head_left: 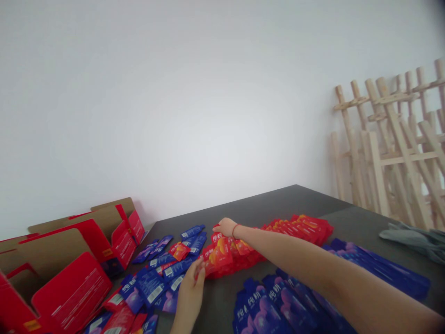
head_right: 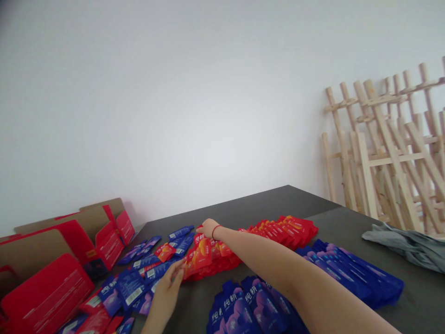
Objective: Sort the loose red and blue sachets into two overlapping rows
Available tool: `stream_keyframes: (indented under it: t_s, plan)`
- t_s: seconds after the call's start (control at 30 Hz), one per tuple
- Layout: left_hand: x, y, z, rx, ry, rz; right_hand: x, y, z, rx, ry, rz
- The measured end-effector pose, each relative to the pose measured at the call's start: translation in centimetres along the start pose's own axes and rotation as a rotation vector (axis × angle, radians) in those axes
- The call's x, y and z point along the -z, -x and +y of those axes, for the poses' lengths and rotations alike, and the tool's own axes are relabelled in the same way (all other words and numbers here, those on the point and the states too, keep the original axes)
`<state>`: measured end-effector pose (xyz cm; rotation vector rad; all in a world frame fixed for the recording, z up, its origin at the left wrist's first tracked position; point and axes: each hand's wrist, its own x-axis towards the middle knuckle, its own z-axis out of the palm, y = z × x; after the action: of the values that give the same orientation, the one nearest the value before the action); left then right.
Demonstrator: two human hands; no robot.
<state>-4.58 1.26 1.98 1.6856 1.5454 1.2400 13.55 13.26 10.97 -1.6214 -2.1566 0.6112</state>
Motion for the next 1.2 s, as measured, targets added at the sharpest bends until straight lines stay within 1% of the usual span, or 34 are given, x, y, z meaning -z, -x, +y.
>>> stream_keyframes:
  t_s: [0.1,0.17,0.27,0.4,0.47,0.5,0.6,0.67,0.77,0.93,1.03,1.2]
  plan:
    - [-1.4,0.7,-0.9,-0.099,-0.102,0.043,-0.8,-0.8,0.0,-0.012,0.112,-0.081]
    - [-2.2,1.3,-1.5,-0.147,-0.151,0.030,-1.8,-1.0,-0.1,-0.016,0.164,-0.111]
    - [-2.7,1.8,-2.2,-0.213,-0.269,0.007,-3.2,-1.3,-0.3,-0.004,0.228,-0.126]
    - [-2.8,2.0,-2.8,-0.368,-0.544,0.019,-4.3,-1.5,-0.4,0.039,0.295,-0.109]
    - [-3.0,2.1,-3.0,-0.442,-0.624,0.025,-4.4,-1.4,-0.4,0.069,0.322,-0.082]
    - [-3.2,2.1,-3.0,-0.475,-0.655,0.014,-4.5,-1.3,-0.3,0.086,0.336,-0.064]
    - [-3.6,2.2,-3.1,-0.542,-0.720,-0.068,-4.5,-0.6,-0.1,0.150,0.388,-0.006]
    - [-3.7,2.2,-3.2,-0.555,-0.742,-0.107,-4.7,-0.1,-0.1,0.198,0.432,0.002]
    - [-3.8,2.3,-3.2,-0.548,-0.743,-0.115,-5.1,0.8,-0.1,0.248,0.497,-0.038]
    - [-3.9,2.4,-3.2,-0.546,-0.650,-0.063,-5.6,1.4,0.0,0.270,0.562,-0.054]
    - [-4.0,2.3,-3.7,-0.553,-0.615,-0.048,-5.2,1.1,0.1,0.276,0.571,-0.035]
    - [-4.3,2.1,-4.8,-0.504,-0.618,-0.087,-4.5,-0.6,-0.1,0.274,0.570,-0.018]
